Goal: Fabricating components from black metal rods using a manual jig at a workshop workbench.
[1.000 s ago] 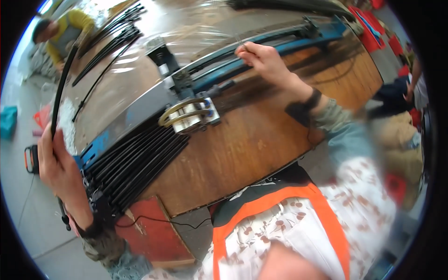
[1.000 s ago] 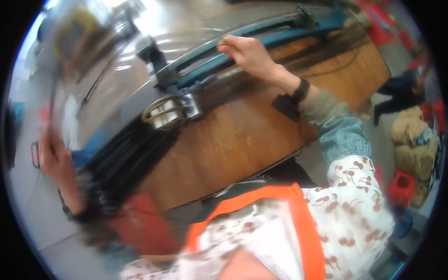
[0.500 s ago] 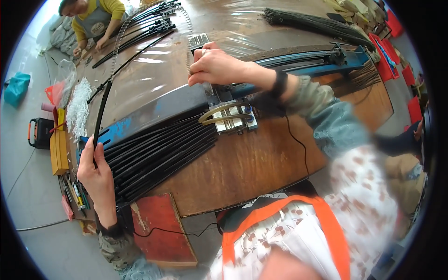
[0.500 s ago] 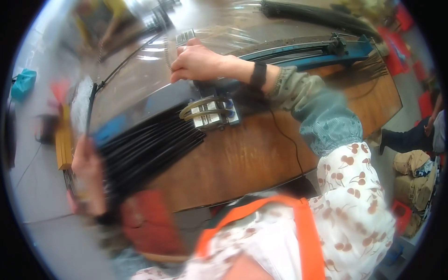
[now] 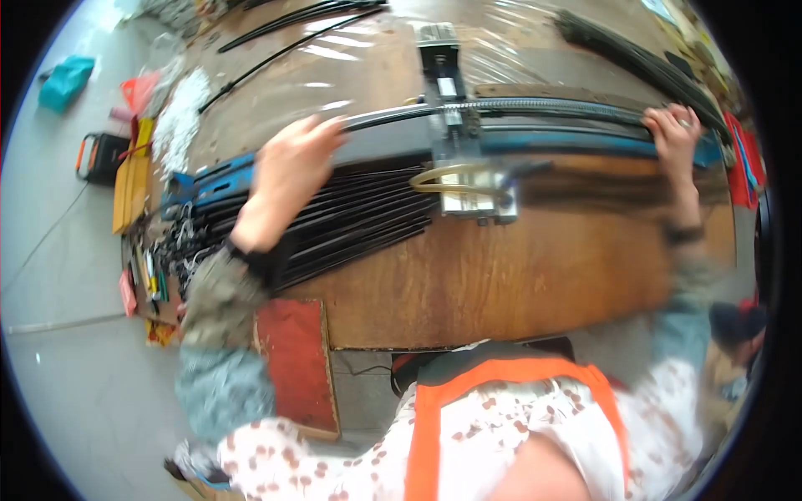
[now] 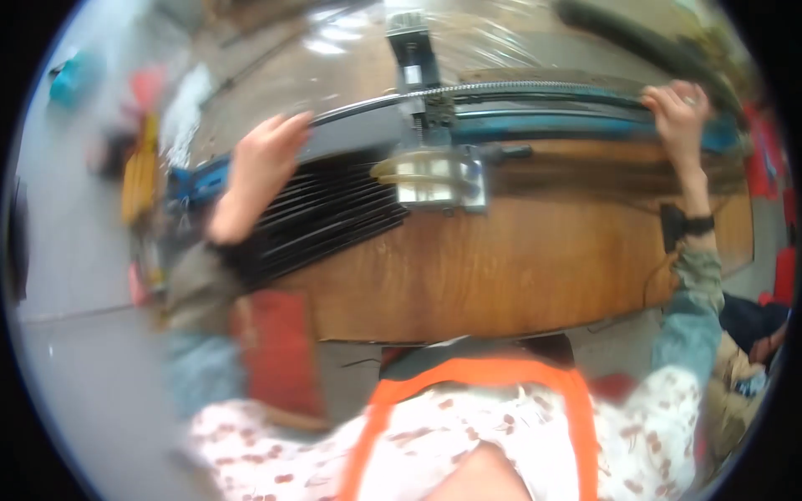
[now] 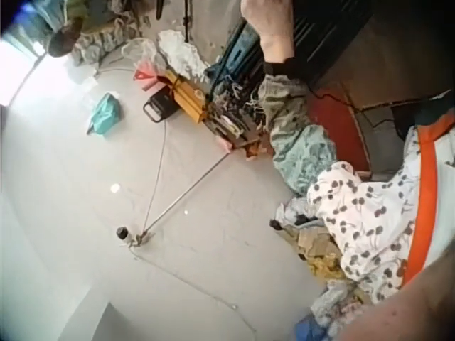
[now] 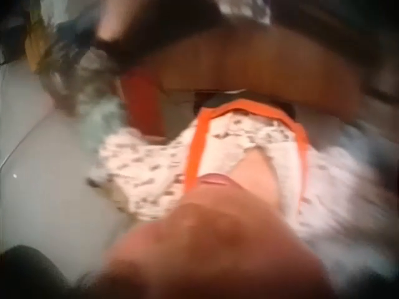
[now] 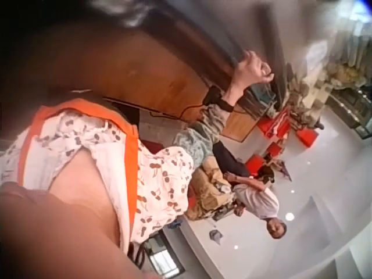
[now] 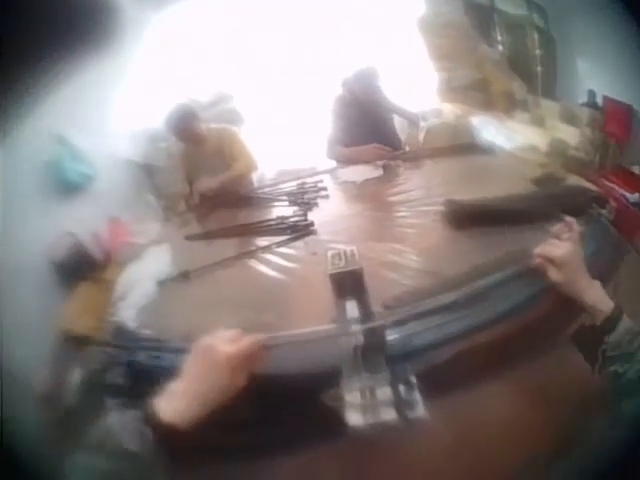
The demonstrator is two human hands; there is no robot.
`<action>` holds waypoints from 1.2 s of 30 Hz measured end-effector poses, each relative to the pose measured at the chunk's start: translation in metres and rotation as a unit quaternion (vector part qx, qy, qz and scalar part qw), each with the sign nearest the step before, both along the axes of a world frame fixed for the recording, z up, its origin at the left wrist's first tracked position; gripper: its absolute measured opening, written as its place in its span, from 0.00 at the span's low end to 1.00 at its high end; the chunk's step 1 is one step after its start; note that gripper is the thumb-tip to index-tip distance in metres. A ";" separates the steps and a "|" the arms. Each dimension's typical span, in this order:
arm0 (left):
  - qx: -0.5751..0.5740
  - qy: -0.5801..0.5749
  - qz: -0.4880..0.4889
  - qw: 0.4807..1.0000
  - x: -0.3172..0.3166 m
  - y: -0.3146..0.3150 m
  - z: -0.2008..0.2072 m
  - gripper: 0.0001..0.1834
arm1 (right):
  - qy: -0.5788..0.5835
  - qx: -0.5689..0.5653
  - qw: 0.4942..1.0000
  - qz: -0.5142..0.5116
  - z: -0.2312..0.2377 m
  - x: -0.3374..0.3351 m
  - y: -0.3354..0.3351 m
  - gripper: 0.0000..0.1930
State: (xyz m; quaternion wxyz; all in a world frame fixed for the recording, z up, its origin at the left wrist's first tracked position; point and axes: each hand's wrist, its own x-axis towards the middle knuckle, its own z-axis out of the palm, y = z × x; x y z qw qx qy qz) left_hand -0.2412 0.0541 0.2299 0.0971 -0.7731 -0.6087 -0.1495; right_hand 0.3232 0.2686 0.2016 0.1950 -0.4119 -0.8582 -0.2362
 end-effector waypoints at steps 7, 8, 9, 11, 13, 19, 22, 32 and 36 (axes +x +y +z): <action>0.003 -0.082 -0.029 0.996 0.045 0.058 -0.037 0.11 | 0.020 -0.015 1.000 -0.009 -0.026 0.020 0.010 0.05; 0.002 -0.095 -0.030 0.995 0.045 0.059 -0.040 0.12 | 0.024 -0.018 1.000 -0.003 -0.032 0.020 0.011 0.05; 0.001 -0.092 -0.025 0.995 0.046 0.059 -0.042 0.12 | 0.039 -0.018 0.999 -0.008 -0.037 0.018 0.011 0.06; 0.023 -0.120 -0.036 0.992 0.049 0.061 -0.047 0.11 | 0.063 -0.019 0.998 -0.007 -0.038 0.013 0.009 0.06; 0.051 -0.114 -0.032 0.992 0.051 0.057 -0.052 0.11 | 0.064 -0.024 0.998 -0.012 -0.035 0.010 0.007 0.06; -0.010 -0.117 -0.055 0.992 0.051 0.066 -0.046 0.10 | 0.057 0.006 0.998 0.032 -0.018 -0.017 -0.033 0.14; -0.013 -0.075 -0.020 0.997 0.054 0.064 -0.041 0.11 | 0.075 0.005 0.989 0.127 -0.010 -0.064 -0.072 0.15; -0.101 -0.060 0.036 0.992 0.064 0.068 -0.034 0.12 | 0.136 -0.085 0.971 0.177 -0.036 -0.109 -0.125 0.15; -0.087 -0.080 0.032 0.993 0.064 0.068 -0.036 0.11 | 0.172 -0.108 0.956 0.210 -0.042 -0.133 -0.120 0.16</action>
